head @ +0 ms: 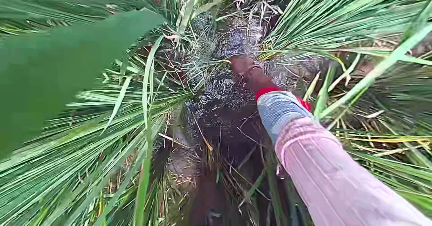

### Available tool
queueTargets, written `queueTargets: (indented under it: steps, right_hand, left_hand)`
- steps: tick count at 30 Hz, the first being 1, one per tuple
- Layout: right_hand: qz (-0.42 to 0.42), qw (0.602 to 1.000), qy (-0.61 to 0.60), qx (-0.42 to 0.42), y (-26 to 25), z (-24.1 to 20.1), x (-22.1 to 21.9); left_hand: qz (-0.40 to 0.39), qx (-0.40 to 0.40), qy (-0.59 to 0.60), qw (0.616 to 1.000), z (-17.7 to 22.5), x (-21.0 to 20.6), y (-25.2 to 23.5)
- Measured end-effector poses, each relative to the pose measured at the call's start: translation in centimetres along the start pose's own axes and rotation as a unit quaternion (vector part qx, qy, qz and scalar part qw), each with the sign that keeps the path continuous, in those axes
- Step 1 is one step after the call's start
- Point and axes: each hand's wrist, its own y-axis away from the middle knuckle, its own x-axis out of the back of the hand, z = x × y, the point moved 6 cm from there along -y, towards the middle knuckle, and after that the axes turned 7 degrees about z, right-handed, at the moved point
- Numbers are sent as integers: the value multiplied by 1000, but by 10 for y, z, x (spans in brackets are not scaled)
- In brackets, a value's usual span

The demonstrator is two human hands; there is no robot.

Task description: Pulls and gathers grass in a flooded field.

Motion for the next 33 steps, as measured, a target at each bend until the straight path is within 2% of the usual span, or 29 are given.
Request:
queueTargets:
  steps: [2, 5, 10, 12, 13, 14, 16, 17, 19, 21, 24, 26, 28, 29, 30, 31, 32, 33]
  right_hand:
    - [-3, 998, -59, -15, -10, 1, 6]
    - [80, 981, -170, -51, -26, 13, -2]
    - [112, 966, -220, -76, -13, 18, -2]
    - [137, 957, -252, -46, -16, 29, -15]
    - [192, 951, -242, -9, -17, 32, -22]
    - [309, 926, -214, 35, -20, 34, -32]
    - [153, 957, -238, -56, -14, 20, -13]
    - [115, 968, -214, -67, -13, 17, -11]
    - [88, 977, -194, -18, -10, 18, -8]
    - [63, 973, -221, 23, -3, 20, -4]
    - [52, 978, -195, 47, -10, 29, -2]
    - [25, 983, -175, 38, -5, 28, -3]
    - [22, 984, -174, 12, 24, 25, 12]
    - [42, 982, -184, -24, 52, 24, 20]
    - [14, 985, -165, -56, 72, 17, 31]
    - [-28, 988, -143, -60, 75, 10, 41]
    - [-55, 990, -125, -24, 63, 10, 37]
    - [-6, 990, -138, 28, 44, 18, 18]
  left_hand:
    - [7, -13, 10, 1000, 2, 3, 0]
    - [1, -21, 28, 999, 1, 3, -4]
    - [-10, -11, 30, 999, 2, 8, -1]
    - [-19, -9, 42, 999, 5, 11, 3]
    - [-23, -8, 45, 999, 6, 13, 4]
    - [-24, -4, 44, 999, 8, 17, 6]
    - [-29, -1, 24, 999, 17, 39, 11]
    - [-19, -7, 7, 1000, 23, 57, 16]
    - [-37, -36, -29, 998, 42, 101, 10]
    - [-43, -68, -86, 993, 81, 153, 1]
    - [71, -178, -173, 966, 162, 205, -17]
    - [147, -292, -122, 937, 215, 217, -32]
    - [244, -347, -82, 902, 257, 234, -56]
    - [301, -350, -98, 882, 270, 246, -72]
    - [348, -340, -129, 864, 276, 259, -92]
    - [365, -307, -169, 862, 276, 272, -114]
    - [372, -275, -190, 866, 270, 284, -133]
    - [361, -245, -187, 880, 261, 291, -145]
